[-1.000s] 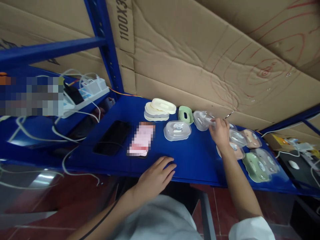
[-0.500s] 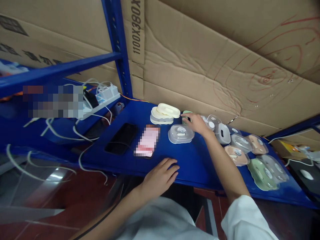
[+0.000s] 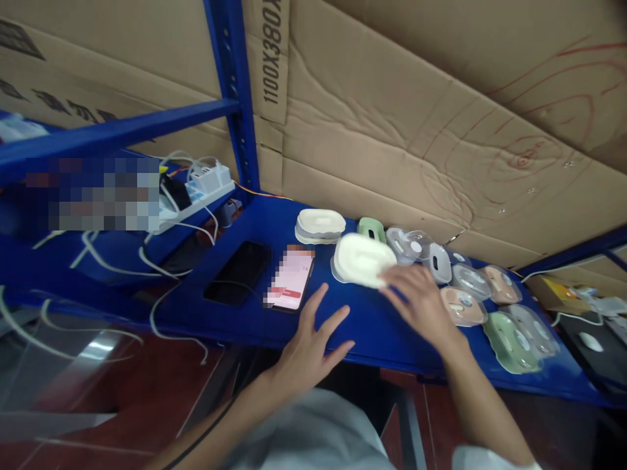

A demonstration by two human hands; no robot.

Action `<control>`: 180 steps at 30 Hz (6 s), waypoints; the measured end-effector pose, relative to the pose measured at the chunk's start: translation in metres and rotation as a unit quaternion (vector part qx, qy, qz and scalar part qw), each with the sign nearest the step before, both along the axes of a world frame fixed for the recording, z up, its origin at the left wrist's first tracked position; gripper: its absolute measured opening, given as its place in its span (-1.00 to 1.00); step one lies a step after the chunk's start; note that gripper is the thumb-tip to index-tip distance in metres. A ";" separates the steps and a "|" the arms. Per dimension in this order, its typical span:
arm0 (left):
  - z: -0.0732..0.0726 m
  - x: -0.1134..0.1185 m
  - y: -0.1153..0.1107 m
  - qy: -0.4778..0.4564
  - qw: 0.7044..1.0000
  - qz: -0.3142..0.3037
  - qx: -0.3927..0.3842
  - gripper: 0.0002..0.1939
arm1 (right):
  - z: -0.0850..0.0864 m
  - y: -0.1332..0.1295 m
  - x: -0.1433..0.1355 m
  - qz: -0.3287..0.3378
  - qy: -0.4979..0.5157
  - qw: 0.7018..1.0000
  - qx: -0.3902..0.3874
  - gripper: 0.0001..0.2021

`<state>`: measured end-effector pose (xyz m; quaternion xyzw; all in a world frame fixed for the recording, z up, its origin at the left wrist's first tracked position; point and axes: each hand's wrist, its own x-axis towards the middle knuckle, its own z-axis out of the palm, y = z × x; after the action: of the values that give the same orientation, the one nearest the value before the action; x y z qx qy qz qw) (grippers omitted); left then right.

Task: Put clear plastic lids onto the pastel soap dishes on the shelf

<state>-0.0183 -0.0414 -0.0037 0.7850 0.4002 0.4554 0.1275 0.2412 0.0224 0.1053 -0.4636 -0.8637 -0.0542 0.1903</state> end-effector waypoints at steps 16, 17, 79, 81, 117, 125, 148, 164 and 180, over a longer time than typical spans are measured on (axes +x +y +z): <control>0.000 0.006 0.009 0.175 0.978 -0.091 0.070 -0.77 | -0.017 0.076 0.027 -0.034 0.088 0.995 -0.020 -0.84; 0.000 0.006 0.009 0.175 0.978 -0.092 0.066 -0.77 | -0.021 0.093 0.023 -0.029 0.098 0.994 -0.030 -0.84; -0.006 0.000 0.010 0.075 0.993 -0.050 -0.069 -0.46 | -0.052 -0.033 0.041 -0.132 0.169 0.976 0.027 -0.58; -0.006 0.000 0.009 0.077 0.993 -0.052 -0.071 -0.46 | -0.038 0.010 0.061 -0.174 0.205 0.962 0.046 -0.56; 0.002 0.000 0.008 0.038 0.988 -0.063 -0.139 -0.29 | -0.090 -0.097 -0.009 -0.024 0.157 0.983 -0.087 -0.34; -0.002 0.001 0.009 0.055 0.989 -0.051 -0.129 -0.30 | -0.086 -0.092 -0.003 -0.007 0.126 0.991 -0.048 -0.38; 0.023 0.060 0.093 0.230 0.962 -0.045 -0.138 -0.18 | -0.047 0.001 0.030 -0.353 -0.083 0.932 -0.002 -0.46; 0.019 0.016 0.020 0.132 0.982 -0.083 -0.109 -0.43 | 0.000 0.043 0.101 -0.485 -0.039 0.874 0.010 -0.59; 0.011 -0.010 0.026 0.187 0.981 -0.047 0.023 -0.65 | -0.038 -0.025 0.055 -0.169 -0.030 0.985 0.031 -0.61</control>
<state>-0.0281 -0.0156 0.0075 0.8772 0.3687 0.3028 0.0536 0.2963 -0.0029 0.0676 -0.5951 -0.7760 -0.1262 0.1667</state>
